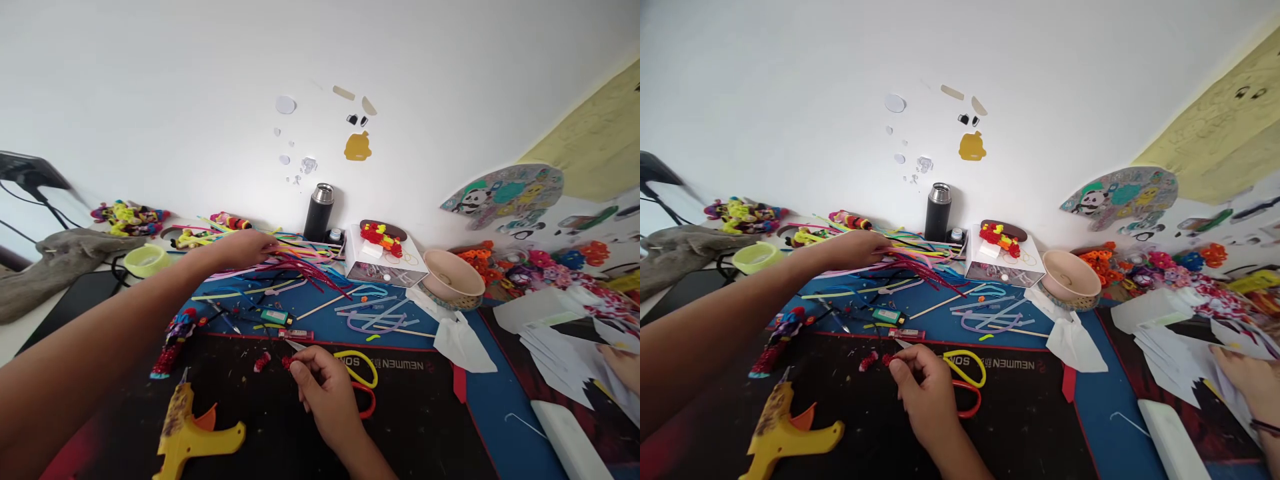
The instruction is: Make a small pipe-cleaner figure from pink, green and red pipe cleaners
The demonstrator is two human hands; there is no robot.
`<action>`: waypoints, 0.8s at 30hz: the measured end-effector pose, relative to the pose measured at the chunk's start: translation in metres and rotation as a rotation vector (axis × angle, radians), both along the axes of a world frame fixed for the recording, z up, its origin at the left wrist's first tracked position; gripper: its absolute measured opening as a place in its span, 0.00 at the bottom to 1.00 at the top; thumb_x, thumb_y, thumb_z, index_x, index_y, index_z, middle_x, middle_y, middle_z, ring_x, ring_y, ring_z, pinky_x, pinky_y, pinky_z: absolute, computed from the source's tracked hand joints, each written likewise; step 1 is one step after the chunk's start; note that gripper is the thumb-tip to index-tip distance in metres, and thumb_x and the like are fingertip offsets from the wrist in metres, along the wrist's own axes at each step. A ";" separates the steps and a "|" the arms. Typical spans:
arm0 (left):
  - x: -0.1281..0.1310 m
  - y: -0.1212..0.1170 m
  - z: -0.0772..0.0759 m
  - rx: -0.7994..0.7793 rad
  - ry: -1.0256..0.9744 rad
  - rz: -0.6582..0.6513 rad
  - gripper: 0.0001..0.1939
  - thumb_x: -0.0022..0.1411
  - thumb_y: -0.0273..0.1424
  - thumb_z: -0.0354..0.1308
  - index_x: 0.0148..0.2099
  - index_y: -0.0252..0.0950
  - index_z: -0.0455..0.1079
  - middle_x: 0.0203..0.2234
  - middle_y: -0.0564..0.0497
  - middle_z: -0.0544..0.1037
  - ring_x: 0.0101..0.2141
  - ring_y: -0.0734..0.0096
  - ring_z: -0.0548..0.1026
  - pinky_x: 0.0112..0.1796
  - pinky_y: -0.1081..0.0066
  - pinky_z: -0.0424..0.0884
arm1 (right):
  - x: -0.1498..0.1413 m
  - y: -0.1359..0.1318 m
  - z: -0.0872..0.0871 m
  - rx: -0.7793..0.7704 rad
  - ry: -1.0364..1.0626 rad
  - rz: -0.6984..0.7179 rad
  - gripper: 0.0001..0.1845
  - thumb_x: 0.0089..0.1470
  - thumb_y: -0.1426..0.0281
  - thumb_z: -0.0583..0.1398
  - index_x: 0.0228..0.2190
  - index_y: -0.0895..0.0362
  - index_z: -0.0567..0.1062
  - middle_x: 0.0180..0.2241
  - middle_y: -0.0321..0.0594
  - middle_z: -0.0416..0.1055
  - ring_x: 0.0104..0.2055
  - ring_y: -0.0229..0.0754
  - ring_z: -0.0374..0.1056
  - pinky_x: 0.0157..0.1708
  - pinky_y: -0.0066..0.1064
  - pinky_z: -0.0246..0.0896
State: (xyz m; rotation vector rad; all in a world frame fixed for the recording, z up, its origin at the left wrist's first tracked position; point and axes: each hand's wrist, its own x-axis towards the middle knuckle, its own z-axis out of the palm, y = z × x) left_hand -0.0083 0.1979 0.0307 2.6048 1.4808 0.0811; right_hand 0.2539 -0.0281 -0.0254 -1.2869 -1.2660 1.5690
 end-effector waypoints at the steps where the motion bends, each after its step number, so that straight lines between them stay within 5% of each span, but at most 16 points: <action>1: -0.001 0.000 0.006 -0.013 -0.004 0.001 0.18 0.72 0.41 0.52 0.47 0.39 0.81 0.37 0.44 0.86 0.34 0.58 0.81 0.34 0.67 0.71 | 0.000 0.000 0.000 0.000 -0.002 0.010 0.30 0.59 0.41 0.66 0.37 0.56 0.78 0.21 0.30 0.64 0.20 0.34 0.58 0.20 0.25 0.51; 9: 0.000 0.004 0.037 -0.073 0.006 -0.019 0.16 0.69 0.42 0.53 0.41 0.41 0.80 0.35 0.50 0.85 0.35 0.61 0.79 0.34 0.68 0.67 | 0.000 -0.002 -0.001 0.023 -0.030 0.036 0.28 0.61 0.43 0.65 0.38 0.57 0.80 0.22 0.32 0.65 0.22 0.35 0.60 0.21 0.25 0.52; 17: -0.006 0.015 0.025 0.073 0.058 0.077 0.22 0.73 0.42 0.49 0.48 0.40 0.83 0.46 0.42 0.83 0.51 0.52 0.78 0.50 0.63 0.70 | 0.000 -0.001 -0.005 0.018 -0.019 0.039 0.25 0.62 0.46 0.65 0.38 0.57 0.80 0.23 0.32 0.66 0.22 0.34 0.59 0.21 0.25 0.52; 24: -0.011 0.009 0.000 0.060 0.117 0.103 0.20 0.72 0.37 0.50 0.49 0.38 0.83 0.44 0.41 0.85 0.46 0.52 0.81 0.48 0.63 0.72 | 0.001 -0.003 -0.006 0.032 -0.037 0.043 0.23 0.62 0.48 0.65 0.37 0.57 0.81 0.24 0.33 0.67 0.23 0.35 0.61 0.21 0.24 0.51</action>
